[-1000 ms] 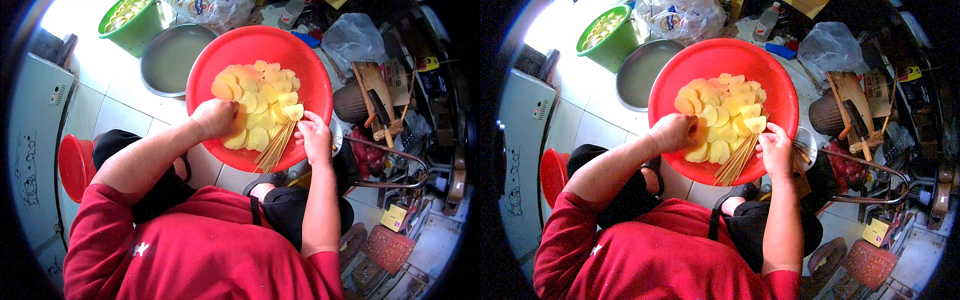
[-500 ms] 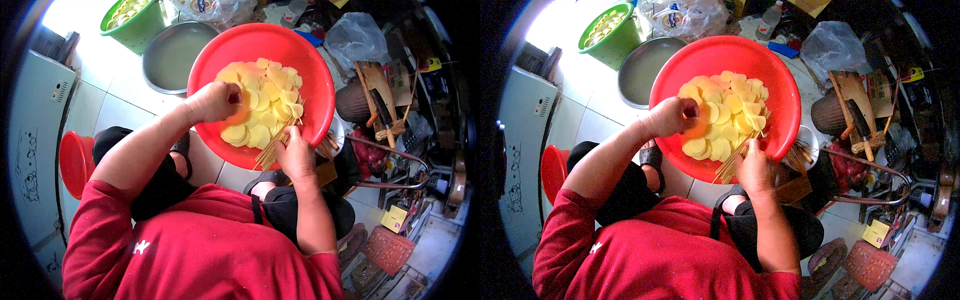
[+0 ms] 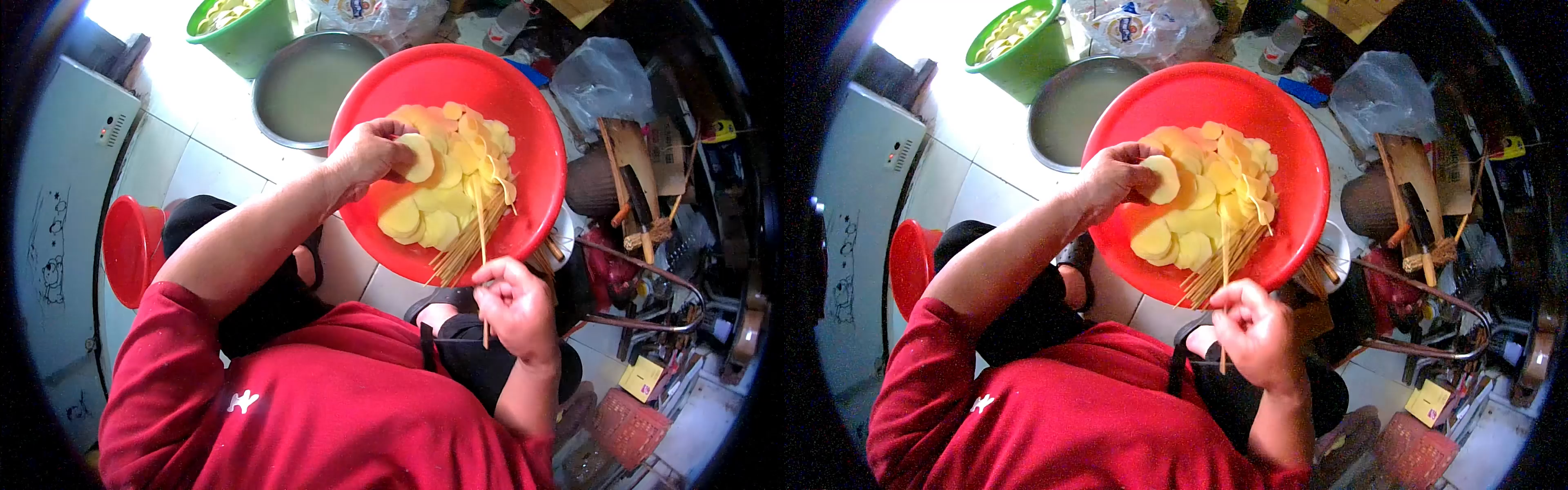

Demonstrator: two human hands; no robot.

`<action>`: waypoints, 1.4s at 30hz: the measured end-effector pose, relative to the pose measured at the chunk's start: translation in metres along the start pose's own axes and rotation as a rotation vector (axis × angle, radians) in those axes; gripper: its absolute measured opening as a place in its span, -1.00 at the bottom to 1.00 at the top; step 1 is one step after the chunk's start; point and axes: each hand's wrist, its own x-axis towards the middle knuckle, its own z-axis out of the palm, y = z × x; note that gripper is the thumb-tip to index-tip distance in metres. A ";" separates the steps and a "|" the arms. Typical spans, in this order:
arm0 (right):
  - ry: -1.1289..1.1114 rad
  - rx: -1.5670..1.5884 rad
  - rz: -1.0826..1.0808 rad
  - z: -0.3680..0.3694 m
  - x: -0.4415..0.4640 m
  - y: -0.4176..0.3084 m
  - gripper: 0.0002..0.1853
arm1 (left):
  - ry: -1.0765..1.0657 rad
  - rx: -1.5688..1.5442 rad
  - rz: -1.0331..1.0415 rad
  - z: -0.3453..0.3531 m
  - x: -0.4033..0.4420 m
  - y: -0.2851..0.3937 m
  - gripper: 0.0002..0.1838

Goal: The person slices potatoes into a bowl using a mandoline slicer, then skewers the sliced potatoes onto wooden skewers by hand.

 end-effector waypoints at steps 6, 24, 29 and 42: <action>-0.127 0.071 -0.261 0.010 -0.005 -0.002 -0.85 | 0.009 -0.102 -0.005 0.001 0.002 -0.001 -0.75; -0.272 0.417 -0.076 0.011 0.015 0.020 -0.86 | 0.003 -0.213 0.090 0.005 -0.009 0.013 -0.83; -0.239 0.441 -0.021 0.010 0.020 0.033 -0.85 | -0.043 -0.041 0.088 0.005 -0.012 0.015 -0.81; -0.122 0.289 0.000 0.027 0.030 0.046 -0.81 | 0.049 -0.270 0.063 0.008 -0.012 0.016 -0.79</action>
